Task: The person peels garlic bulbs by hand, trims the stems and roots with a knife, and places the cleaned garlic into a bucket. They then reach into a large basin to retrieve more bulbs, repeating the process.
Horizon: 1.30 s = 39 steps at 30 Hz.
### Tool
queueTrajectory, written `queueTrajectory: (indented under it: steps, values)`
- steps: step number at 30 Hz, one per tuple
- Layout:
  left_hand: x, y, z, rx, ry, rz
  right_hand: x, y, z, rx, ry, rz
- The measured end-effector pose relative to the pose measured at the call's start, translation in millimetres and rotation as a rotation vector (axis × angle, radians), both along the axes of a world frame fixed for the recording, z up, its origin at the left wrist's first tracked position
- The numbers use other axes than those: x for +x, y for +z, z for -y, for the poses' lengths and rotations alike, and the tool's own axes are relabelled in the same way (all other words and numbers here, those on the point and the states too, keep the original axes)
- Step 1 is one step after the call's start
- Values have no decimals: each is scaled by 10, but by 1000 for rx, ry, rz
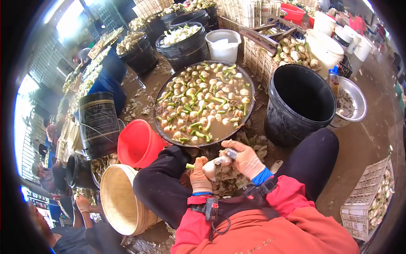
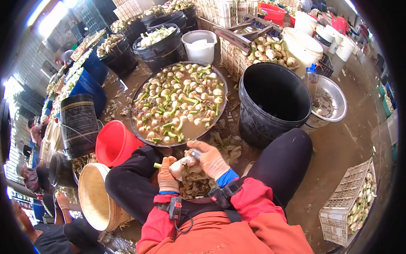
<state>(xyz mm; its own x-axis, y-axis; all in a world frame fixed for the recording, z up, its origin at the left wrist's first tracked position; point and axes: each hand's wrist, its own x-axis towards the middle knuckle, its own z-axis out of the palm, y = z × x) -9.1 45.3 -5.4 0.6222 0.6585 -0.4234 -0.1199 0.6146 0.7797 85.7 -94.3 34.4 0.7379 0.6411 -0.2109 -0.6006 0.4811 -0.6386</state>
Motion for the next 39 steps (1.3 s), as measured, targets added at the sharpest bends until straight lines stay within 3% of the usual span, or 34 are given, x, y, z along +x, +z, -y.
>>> queueTrajectory:
  steps: [2,7,9,12,15,22,24,29,32,34,36,38,39]
  values:
    - [-8,14,-18,-22,-13,-10,186,-197,83,265,-23,-128]
    - [-20,106,-11,-229,85,19,307,-221,187,200,-151,-99]
    - [-29,136,-12,-285,105,-4,157,-185,128,-635,-46,848]
    - [-20,83,-2,-311,85,-12,-74,-340,-49,-909,150,1184]
    - [-41,8,39,-231,41,3,-169,-3,-231,-1151,415,1189]
    - [-20,-12,126,-28,-17,-301,-232,-96,-320,-1217,294,1230]
    - [19,-182,122,253,10,-278,-239,-107,-351,-1292,370,1227]
    - [-12,-126,170,245,-115,-388,-211,-74,-335,-1377,499,1150]
    - [-20,-77,161,176,-198,-362,-83,-363,-267,-1331,235,1000]
    - [-11,110,224,5,-192,-156,68,-512,-194,-1318,224,862]
    - [24,128,173,-132,-167,-73,102,-471,-104,-1337,327,773]
    - [32,273,91,-335,-133,267,107,-400,-50,-1380,761,895]
    - [31,382,61,-393,-51,294,166,-467,-117,-1398,1027,944]
